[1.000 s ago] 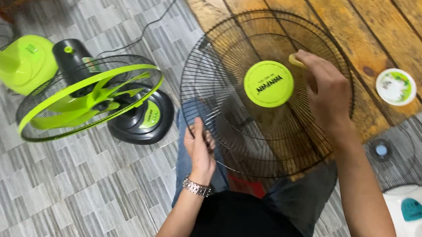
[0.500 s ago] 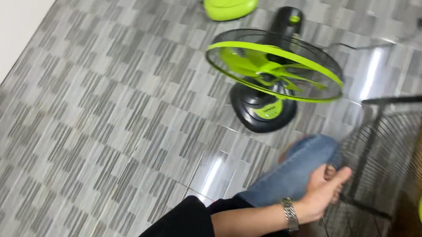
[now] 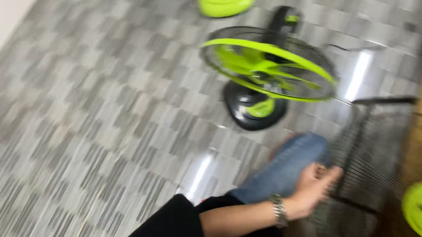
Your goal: Cleaning the front guard of an electric fan using a sponge
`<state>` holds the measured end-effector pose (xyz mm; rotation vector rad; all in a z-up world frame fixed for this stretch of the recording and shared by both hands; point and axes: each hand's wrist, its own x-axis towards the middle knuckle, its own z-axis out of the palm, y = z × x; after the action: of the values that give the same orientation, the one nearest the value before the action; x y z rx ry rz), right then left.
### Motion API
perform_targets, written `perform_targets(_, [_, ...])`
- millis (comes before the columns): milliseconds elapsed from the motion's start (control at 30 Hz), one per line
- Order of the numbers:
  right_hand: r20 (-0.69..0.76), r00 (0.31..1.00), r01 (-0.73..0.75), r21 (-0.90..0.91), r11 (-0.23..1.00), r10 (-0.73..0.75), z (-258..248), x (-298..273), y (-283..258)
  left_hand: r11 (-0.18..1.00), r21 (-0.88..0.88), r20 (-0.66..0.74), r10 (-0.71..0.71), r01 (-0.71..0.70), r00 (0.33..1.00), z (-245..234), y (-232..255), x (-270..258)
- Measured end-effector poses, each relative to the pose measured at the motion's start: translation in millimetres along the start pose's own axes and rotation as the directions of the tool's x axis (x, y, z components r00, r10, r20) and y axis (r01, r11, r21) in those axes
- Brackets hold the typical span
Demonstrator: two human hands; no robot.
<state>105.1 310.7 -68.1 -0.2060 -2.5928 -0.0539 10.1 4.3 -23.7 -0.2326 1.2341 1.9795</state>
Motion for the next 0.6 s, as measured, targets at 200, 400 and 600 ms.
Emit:
perform_targets(200, [0.130,0.954,-0.256,-0.119,0.959,0.271,-112.8,31.3,-108.7,0.996,-0.090,-0.008,-0.023,0.022,1.000,5.8,11.2,-9.6])
perform_targets(400, [0.252,0.908,-0.356,0.044,0.933,0.334,-143.7,1.2,-160.4,0.995,-0.104,-0.025,-0.017,0.014,1.000,-1.2,2.9,-1.8])
perform_targets(600, [0.296,0.755,-0.651,0.438,0.620,0.585,-194.0,7.5,-151.1,0.991,0.135,-0.187,0.043,-0.018,0.981,3.6,7.4,-1.0])
